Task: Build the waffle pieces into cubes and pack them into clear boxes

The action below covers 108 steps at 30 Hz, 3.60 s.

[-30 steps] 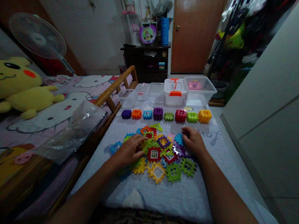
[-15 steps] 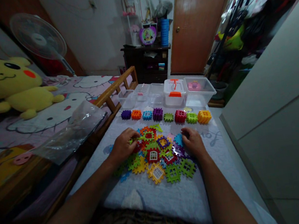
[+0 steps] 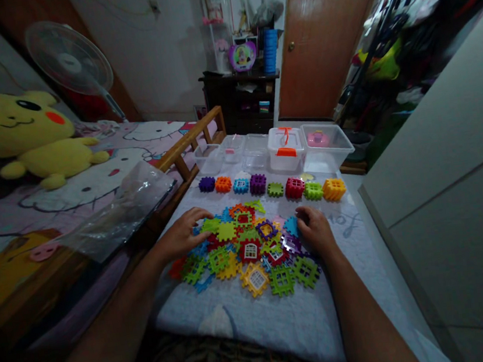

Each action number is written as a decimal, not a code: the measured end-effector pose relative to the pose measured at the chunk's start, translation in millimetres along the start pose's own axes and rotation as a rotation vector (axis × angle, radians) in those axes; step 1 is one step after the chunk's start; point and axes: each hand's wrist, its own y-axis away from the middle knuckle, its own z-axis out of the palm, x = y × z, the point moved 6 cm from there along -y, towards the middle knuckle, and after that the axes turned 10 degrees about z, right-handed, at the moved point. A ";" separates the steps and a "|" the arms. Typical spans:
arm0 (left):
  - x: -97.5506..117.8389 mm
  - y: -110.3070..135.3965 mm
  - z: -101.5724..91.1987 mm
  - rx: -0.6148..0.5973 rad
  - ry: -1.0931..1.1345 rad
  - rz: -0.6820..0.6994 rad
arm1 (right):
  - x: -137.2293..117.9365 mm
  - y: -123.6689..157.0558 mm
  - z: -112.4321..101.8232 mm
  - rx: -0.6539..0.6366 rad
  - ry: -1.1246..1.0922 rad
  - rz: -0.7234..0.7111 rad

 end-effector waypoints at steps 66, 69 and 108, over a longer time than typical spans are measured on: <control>18.5 -21.7 33.4 -0.094 -0.101 -0.013 | -0.9 0.8 -0.6 0.013 0.019 -0.004; 16.3 -21.0 40.8 -0.078 -0.142 -0.033 | -3.2 1.5 -1.7 0.020 0.014 -0.009; 76.6 -36.7 40.8 -0.046 0.224 0.254 | -142.7 49.3 39.1 -0.437 0.296 -0.482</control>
